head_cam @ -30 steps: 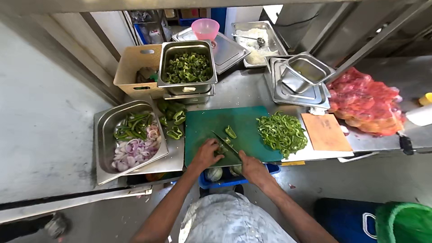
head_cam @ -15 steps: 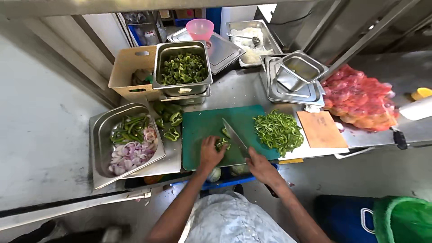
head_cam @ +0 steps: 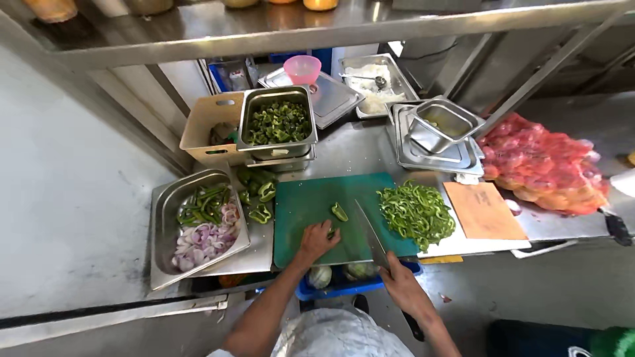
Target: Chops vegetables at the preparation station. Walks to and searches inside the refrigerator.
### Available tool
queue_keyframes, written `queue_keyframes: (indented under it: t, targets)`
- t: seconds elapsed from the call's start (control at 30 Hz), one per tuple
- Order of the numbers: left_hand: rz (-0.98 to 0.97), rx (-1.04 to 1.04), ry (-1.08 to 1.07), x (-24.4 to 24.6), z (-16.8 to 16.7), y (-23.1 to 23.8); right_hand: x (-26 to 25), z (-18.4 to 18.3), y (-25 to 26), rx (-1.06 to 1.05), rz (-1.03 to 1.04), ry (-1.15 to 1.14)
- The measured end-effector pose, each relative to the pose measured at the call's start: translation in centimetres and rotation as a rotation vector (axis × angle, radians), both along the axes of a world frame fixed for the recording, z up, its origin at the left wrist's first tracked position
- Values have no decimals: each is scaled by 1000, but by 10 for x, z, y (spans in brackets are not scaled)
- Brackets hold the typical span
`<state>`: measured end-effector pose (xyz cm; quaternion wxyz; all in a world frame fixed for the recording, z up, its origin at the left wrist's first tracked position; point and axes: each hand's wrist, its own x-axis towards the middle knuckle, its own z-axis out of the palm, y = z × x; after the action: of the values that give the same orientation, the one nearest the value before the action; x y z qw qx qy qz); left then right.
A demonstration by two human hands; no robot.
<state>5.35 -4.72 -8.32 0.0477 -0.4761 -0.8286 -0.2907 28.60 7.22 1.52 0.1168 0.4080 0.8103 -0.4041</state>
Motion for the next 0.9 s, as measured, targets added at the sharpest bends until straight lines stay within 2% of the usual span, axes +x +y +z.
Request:
queue_keyframes:
  t: [0.13, 0.23, 0.33, 0.4, 0.47, 0.5, 0.6, 0.63, 0.7, 0.73, 0.8, 0.87, 0.9]
  targets:
    - [108, 21, -440, -17, 30, -2, 10, -5, 6, 11, -55, 55]
    - [227, 275, -657, -42, 81, 8, 17, -4, 9, -18, -91, 83]
    - [239, 532, -510, -105, 147, 30, 17, -1, 10, -18, -100, 92]
    - [251, 632, -411, -159, 191, 50, 16, -2, 11, -1, -92, 94]
    - [256, 608, -341, -215, 216, 69, 13, 0, 8, 7, -77, 85]
    - [253, 528, -323, -239, 221, 74, 12, 1, 6, 4, -68, 81]
    - [291, 139, -176, -283, 221, 80, 12, -2, 4, 7, -69, 114]
    - [321, 50, -112, -284, 219, 82, 14, -4, 5, 7, -83, 126]
    - [284, 20, -4, -258, 213, 81, 17, -6, 7, 12, -126, 146]
    - [197, 29, 19, -231, 206, 78, 20, -8, 7, 14, -141, 142]
    - [-133, -25, -45, -164, 174, 68, 27, -10, 7, 3, -168, 107]
    - [-467, -173, -86, -105, 124, 60, 30, -11, 9, 6, -171, 62]
    - [-551, -243, -74, -87, 99, 58, 29, -10, 9, 8, -166, 29]
